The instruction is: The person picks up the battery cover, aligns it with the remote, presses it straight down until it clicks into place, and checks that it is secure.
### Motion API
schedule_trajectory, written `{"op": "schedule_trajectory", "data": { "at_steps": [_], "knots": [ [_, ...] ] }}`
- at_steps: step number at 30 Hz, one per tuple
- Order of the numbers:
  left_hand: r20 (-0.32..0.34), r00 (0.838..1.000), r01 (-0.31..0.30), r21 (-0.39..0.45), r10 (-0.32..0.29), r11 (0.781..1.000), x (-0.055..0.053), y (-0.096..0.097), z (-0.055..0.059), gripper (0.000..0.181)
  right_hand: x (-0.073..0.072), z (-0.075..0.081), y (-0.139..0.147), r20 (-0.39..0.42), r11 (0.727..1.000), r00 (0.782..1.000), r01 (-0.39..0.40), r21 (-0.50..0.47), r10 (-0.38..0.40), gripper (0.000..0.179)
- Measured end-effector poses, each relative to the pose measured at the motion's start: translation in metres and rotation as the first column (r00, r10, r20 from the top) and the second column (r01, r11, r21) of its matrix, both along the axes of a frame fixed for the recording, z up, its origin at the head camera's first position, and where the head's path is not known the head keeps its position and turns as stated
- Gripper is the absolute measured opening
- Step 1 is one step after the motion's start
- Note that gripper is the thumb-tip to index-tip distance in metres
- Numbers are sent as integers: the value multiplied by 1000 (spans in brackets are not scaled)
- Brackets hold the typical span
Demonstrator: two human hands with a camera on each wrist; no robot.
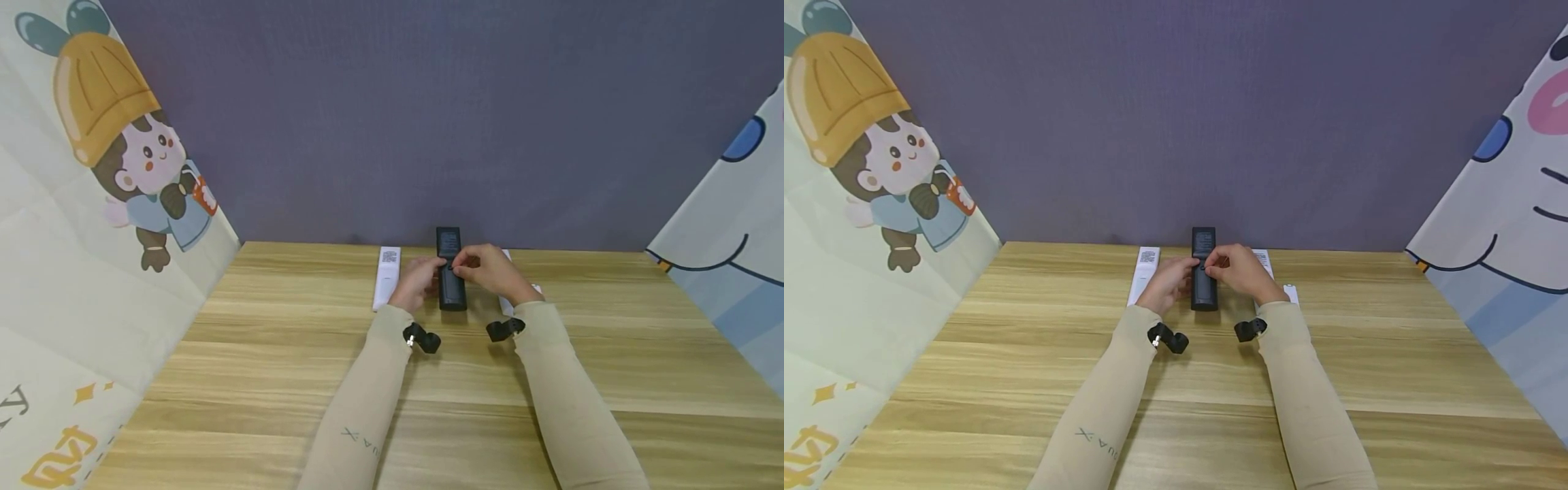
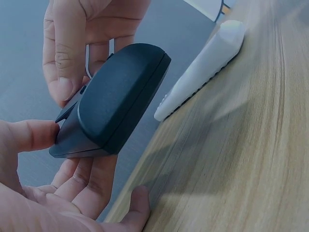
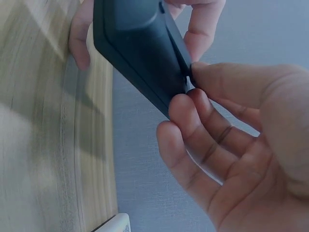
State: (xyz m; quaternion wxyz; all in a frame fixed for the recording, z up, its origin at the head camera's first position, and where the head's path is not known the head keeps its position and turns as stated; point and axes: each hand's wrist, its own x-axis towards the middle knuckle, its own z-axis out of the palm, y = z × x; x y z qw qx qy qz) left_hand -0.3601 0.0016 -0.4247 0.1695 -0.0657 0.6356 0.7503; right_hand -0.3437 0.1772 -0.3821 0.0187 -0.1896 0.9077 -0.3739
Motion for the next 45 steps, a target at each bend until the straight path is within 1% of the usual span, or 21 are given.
{"op": "schedule_trajectory", "data": {
  "at_steps": [3, 9, 12, 14, 16, 20, 23, 30, 34, 38, 45],
  "knots": [
    [1, 1000, -1, -4, 1, 1000, 1, 0, 1, 23, 0, -1, 0, -2, 1000, 1000, 16, 6, -16, 10],
    [6, 1000, -3, 17, 3, 1000, 3, -1, 3, 24, -1, -3, -1, -11, 999, 999, 40, 16, -40, 9],
    [7, 1000, -6, 23, 6, 1000, 3, -1, 3, 24, -1, -4, -2, 3, 999, 999, 43, 7, -43, 9],
    [9, 1000, -12, 27, 12, 1000, 3, -1, 3, 23, 0, -4, -2, 29, 999, 998, 47, -4, -47, 9],
    [8, 1000, -12, 27, 12, 1000, 3, 0, 3, 23, 0, -4, -3, 74, 998, 996, 58, -24, -56, 10],
    [8, 1000, -11, 29, 11, 1000, 3, 0, 2, 24, -1, -5, -4, 177, 992, 982, 83, -99, -64, 11],
    [7, 1000, -15, 33, 15, 999, 3, 0, 3, 25, -2, -5, -5, 216, 985, 974, 99, -143, -67, 12],
    [3, 1000, -11, 50, 10, 999, 5, -1, 4, 24, -2, -5, -4, 207, 980, 975, 114, -163, -79, 14],
    [0, 1000, 3, 91, -3, 996, 5, -2, 4, 20, -1, -4, -4, 205, 980, 974, 127, -151, -95, 12],
    [-1, 1000, 16, 115, -16, 993, 4, -3, 3, 18, 1, -3, -5, 217, 980, 970, 142, -140, -110, 12],
    [13, 1000, 27, 103, -28, 994, 3, -4, 3, 21, 0, -3, -5, 207, 981, 971, 150, -124, -122, 12]
  ]
}}
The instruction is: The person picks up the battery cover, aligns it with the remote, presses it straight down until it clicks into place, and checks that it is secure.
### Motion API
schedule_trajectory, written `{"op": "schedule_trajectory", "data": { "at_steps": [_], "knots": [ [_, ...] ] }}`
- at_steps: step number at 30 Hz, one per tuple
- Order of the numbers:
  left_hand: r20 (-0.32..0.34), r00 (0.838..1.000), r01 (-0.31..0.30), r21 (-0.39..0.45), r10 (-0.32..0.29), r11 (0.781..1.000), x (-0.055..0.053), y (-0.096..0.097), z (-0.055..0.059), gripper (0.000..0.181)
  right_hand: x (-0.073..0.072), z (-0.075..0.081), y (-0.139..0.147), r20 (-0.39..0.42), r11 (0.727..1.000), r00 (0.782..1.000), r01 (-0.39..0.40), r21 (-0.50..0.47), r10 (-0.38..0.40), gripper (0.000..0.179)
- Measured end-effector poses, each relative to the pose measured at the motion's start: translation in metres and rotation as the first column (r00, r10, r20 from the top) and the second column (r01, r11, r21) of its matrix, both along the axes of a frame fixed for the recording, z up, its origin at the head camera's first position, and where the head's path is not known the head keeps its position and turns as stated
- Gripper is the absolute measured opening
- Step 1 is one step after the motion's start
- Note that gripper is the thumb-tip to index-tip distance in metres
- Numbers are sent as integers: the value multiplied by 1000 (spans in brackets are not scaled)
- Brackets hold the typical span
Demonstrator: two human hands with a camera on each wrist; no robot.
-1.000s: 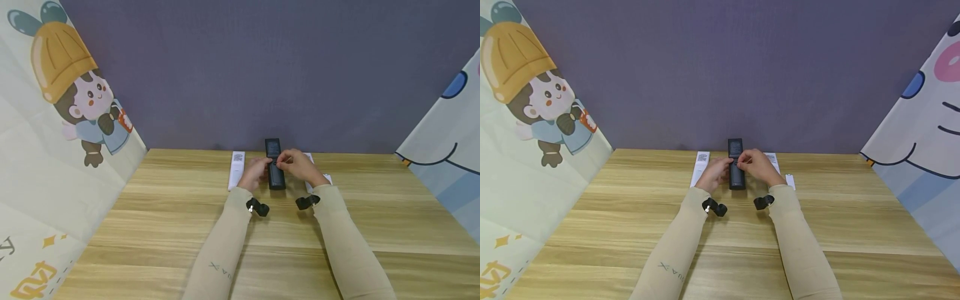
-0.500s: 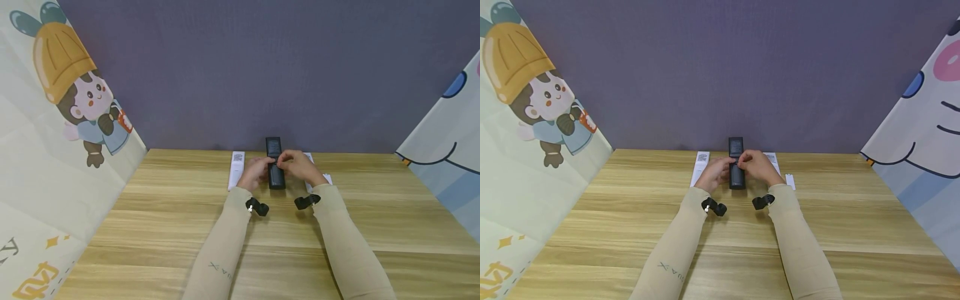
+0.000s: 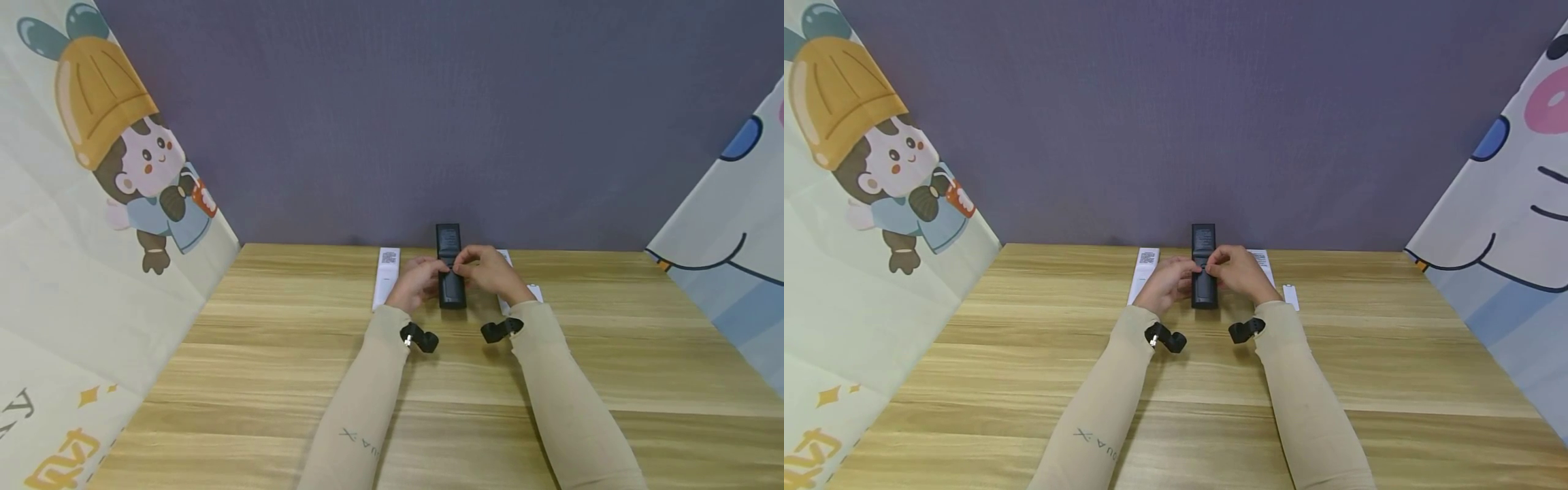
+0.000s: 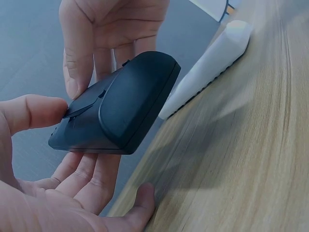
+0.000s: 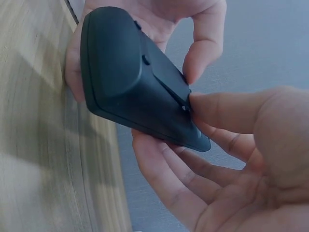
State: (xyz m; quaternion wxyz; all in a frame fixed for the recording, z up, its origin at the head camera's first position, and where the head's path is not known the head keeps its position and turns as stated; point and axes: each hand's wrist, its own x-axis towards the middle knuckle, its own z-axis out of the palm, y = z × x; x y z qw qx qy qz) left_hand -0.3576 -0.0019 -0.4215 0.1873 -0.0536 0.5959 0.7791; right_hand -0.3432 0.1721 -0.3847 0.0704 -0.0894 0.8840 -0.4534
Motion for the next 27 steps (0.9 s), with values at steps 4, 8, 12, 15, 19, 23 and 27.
{"op": "schedule_trajectory", "data": {
  "at_steps": [4, 8, 12, 15, 19, 23, 27],
  "knots": [
    [5, 1000, -5, -8, 5, 1000, 0, 0, 0, 22, 0, 0, -1, 7, 1000, 1000, 3, -4, -3, 12],
    [8, 1000, -10, -5, 10, 1000, 0, -1, 0, 23, 0, 0, -2, 11, 1000, 1000, 12, -1, -12, 13],
    [10, 1000, -13, 2, 13, 1000, -1, -1, 0, 29, 1, 2, -3, 6, 1000, 1000, 18, 14, -18, 12],
    [8, 1000, -14, 1, 14, 1000, 0, -1, 0, 35, 1, 2, -4, 3, 1000, 1000, 19, 23, -20, 13],
    [8, 1000, -15, 1, 15, 1000, 0, -1, 0, 41, -1, 0, -3, 7, 999, 1000, 25, 30, -25, 13],
    [12, 1000, -18, 6, 18, 1000, 0, -1, 0, 43, -1, -2, -4, 15, 999, 999, 35, 31, -36, 13],
    [9, 1000, -21, 3, 21, 1000, 0, -1, -1, 43, 0, -1, -5, 18, 999, 999, 43, 30, -44, 12]
  ]
}}
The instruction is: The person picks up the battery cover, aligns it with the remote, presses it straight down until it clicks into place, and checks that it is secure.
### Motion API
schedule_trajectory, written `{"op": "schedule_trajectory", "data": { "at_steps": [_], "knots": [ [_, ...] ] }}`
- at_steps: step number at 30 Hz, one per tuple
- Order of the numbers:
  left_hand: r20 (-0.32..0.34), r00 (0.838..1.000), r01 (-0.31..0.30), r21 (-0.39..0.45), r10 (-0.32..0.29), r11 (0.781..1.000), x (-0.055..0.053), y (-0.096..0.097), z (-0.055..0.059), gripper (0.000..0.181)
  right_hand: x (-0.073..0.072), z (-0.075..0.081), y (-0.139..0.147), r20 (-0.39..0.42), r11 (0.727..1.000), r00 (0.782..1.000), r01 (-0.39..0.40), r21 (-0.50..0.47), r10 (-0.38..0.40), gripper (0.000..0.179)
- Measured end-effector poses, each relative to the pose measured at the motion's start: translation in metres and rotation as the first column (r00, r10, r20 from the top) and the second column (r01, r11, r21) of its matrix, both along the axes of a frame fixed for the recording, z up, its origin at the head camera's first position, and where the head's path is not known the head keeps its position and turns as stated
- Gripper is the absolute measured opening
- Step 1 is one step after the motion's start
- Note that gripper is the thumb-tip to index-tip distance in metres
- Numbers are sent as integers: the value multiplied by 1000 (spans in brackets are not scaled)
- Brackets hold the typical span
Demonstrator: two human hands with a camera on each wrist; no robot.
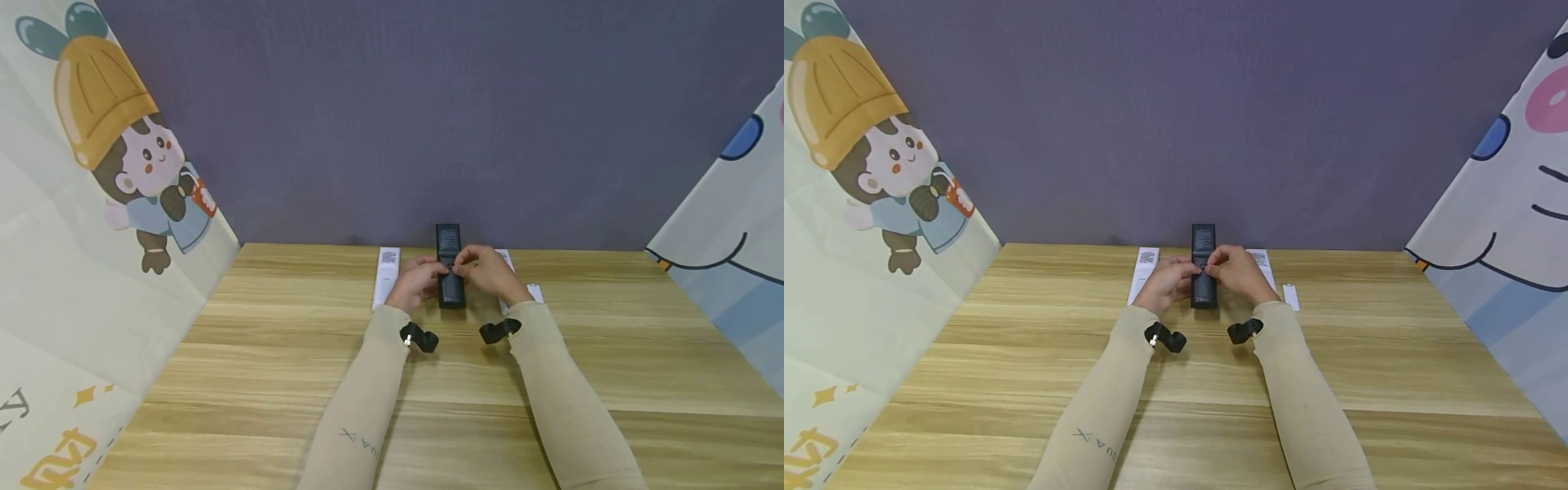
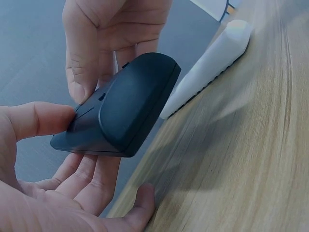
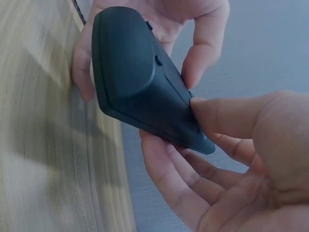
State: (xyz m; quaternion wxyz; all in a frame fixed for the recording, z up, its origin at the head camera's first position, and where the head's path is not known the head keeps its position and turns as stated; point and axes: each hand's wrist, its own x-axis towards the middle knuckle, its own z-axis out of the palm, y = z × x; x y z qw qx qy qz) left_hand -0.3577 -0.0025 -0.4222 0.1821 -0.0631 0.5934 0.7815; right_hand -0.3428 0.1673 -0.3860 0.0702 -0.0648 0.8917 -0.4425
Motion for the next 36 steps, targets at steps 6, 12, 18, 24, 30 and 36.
{"op": "schedule_trajectory", "data": {
  "at_steps": [6, 12, 18, 24, 30, 36],
  "knots": [
    [1, 1000, -5, 4, 5, 1000, -1, 0, 0, 42, 0, -1, -1, -6, 1000, 1000, 4, 8, -4, 12],
    [4, 1000, -5, -5, 5, 1000, 0, -1, 1, 42, 0, -2, 0, -20, 1000, 1000, -7, 14, 8, 12],
    [-5, 1000, 7, -17, -7, 1000, 1, -1, 3, 39, 0, -4, -1, -18, 1000, 1000, 0, 28, 1, 13],
    [-63, 998, -18, -126, 10, 992, 3, 1, 6, 40, -2, -6, -2, -34, 999, 999, -7, 34, 9, 13],
    [-124, 992, -41, -252, 9, 967, 5, 2, 9, 56, -3, -9, -3, -48, 1000, 999, -20, 7, 20, 19],
    [-246, 969, -85, -459, -34, 884, 7, 3, 12, 64, -3, -12, -5, -36, 999, 999, -34, -4, 34, 25]
  ]
}}
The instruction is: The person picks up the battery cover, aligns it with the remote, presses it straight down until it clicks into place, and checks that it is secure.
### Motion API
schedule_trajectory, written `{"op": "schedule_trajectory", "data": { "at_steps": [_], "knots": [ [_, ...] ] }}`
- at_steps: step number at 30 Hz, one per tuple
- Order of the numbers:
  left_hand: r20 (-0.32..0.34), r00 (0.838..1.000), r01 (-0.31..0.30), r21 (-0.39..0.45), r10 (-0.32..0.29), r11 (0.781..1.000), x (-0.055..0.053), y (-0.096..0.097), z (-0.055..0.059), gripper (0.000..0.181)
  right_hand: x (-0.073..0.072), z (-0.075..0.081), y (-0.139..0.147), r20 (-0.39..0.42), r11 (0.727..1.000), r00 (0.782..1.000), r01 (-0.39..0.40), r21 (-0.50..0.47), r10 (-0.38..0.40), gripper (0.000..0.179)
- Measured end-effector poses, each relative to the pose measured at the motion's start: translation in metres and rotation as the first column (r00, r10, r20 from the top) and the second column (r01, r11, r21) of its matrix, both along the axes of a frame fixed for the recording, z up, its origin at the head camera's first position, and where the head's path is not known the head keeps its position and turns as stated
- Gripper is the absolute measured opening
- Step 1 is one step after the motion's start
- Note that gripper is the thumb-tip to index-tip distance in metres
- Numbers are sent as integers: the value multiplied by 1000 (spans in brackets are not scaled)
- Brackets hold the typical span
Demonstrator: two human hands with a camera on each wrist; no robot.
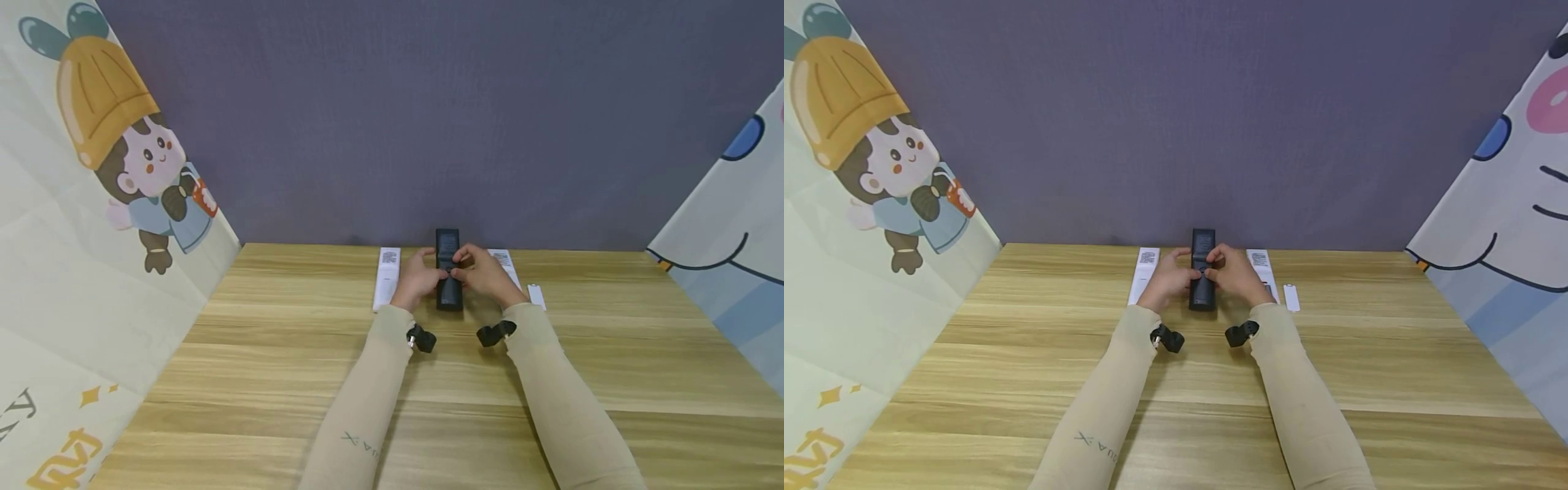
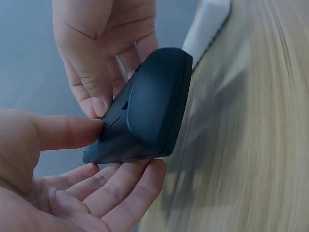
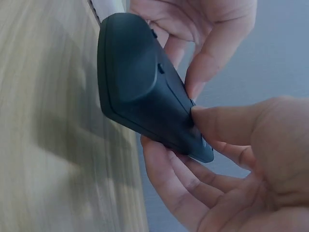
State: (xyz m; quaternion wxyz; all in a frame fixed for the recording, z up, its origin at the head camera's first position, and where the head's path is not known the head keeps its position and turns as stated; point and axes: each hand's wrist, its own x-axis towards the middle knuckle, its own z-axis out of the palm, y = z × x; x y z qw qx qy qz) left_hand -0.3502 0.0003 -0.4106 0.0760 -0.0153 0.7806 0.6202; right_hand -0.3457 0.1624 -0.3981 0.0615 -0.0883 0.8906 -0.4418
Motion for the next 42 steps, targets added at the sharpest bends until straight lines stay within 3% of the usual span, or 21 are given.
{"op": "schedule_trajectory", "data": {
  "at_steps": [3, 8, 15, 24, 31, 42],
  "knots": [
    [-70, 998, -12, -114, 4, 993, 0, 1, 0, 65, -2, -2, -1, 1, 1000, 1000, -12, 7, 12, 26],
    [-144, 989, -26, -270, -14, 962, 0, 0, 1, 65, -7, -8, -4, -10, 999, 999, -38, 5, 38, 26],
    [-167, 983, 4, -412, -79, 911, 0, 1, 0, 49, -12, -13, -2, 21, 998, 999, -32, 55, 31, 31],
    [-154, 979, 47, -457, -131, 888, 0, 1, -3, 49, -14, -15, -1, 31, 994, 998, -59, 97, 56, 39],
    [-135, 982, 41, -531, -133, 846, 1, 4, -3, 49, -11, -14, 0, 34, 975, 992, -122, 186, 118, 44],
    [-146, 980, 26, -573, -134, 819, -2, 7, -7, 46, -12, -17, 1, 59, 978, 993, -110, 179, 101, 47]
  ]
}}
